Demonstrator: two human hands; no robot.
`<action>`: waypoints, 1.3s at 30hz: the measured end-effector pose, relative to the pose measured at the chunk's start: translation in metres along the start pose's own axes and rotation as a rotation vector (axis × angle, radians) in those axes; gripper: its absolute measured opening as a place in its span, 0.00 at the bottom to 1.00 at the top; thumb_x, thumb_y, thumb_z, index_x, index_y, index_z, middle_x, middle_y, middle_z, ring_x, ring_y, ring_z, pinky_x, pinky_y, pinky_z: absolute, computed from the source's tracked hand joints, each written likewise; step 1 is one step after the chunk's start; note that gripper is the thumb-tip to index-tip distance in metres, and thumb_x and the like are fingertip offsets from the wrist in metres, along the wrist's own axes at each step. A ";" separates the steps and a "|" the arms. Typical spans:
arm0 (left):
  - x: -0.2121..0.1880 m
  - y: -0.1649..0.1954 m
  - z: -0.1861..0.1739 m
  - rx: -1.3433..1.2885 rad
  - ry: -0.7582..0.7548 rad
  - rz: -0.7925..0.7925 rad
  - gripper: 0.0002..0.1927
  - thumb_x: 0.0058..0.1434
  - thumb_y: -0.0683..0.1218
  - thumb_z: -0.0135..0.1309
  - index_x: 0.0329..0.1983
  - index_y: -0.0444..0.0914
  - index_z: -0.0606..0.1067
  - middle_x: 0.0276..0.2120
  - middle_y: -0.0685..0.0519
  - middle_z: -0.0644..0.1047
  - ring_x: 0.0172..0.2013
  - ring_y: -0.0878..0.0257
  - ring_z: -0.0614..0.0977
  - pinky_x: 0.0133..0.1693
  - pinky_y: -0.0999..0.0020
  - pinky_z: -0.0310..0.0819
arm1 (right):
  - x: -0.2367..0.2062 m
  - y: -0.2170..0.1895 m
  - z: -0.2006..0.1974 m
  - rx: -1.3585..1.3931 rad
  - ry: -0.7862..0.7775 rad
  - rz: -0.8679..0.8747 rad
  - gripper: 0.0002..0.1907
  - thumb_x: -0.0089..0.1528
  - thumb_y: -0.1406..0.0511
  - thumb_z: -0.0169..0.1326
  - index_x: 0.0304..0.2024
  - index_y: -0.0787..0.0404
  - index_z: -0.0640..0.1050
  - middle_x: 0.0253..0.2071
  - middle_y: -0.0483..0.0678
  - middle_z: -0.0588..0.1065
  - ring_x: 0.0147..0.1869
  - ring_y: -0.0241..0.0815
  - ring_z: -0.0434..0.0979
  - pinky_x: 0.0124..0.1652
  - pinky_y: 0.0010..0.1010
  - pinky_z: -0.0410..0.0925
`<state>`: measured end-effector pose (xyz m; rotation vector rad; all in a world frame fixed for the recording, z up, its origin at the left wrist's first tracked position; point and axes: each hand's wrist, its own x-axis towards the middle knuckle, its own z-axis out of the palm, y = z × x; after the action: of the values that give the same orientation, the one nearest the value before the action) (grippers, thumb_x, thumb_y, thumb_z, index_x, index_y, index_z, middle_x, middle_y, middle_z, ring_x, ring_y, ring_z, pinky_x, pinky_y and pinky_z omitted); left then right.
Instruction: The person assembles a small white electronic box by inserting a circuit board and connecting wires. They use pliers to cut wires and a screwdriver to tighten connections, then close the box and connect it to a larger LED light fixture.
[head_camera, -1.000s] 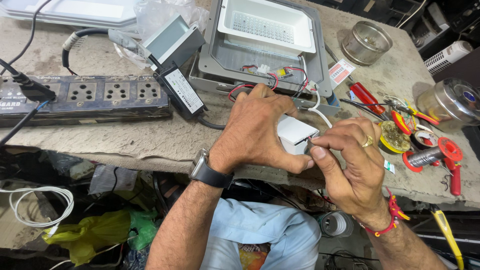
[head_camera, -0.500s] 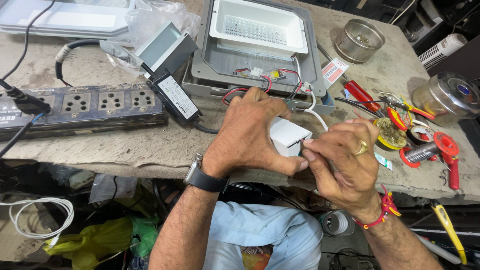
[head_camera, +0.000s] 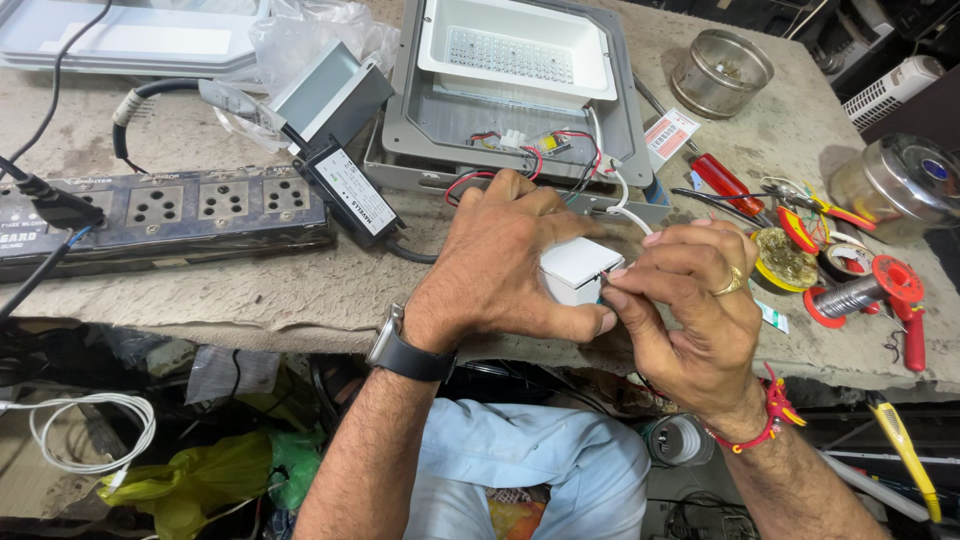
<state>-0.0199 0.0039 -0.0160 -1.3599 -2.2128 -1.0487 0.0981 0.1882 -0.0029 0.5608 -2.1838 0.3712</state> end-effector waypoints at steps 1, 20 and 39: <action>0.000 0.000 0.000 -0.002 -0.005 -0.008 0.41 0.35 0.72 0.63 0.51 0.49 0.84 0.39 0.51 0.80 0.43 0.49 0.74 0.39 0.53 0.63 | 0.003 -0.001 -0.002 -0.025 -0.008 -0.008 0.12 0.59 0.68 0.69 0.42 0.57 0.79 0.43 0.44 0.76 0.56 0.46 0.75 0.61 0.45 0.62; 0.007 0.003 0.003 -0.007 0.054 -0.128 0.47 0.29 0.70 0.63 0.52 0.40 0.80 0.43 0.50 0.82 0.43 0.49 0.76 0.39 0.53 0.64 | 0.036 -0.005 -0.013 -0.119 -0.227 -0.075 0.10 0.61 0.70 0.63 0.41 0.60 0.75 0.45 0.45 0.75 0.54 0.45 0.75 0.68 0.53 0.56; 0.003 0.004 0.008 -0.061 0.119 -0.147 0.51 0.28 0.67 0.67 0.54 0.36 0.72 0.33 0.52 0.80 0.41 0.52 0.76 0.39 0.55 0.61 | -0.001 0.015 -0.019 -0.184 -0.183 -0.182 0.14 0.57 0.71 0.70 0.42 0.54 0.80 0.38 0.41 0.74 0.48 0.43 0.76 0.62 0.49 0.57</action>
<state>-0.0171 0.0127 -0.0175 -1.1406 -2.2363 -1.2246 0.1034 0.2096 0.0073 0.7063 -2.2886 0.0212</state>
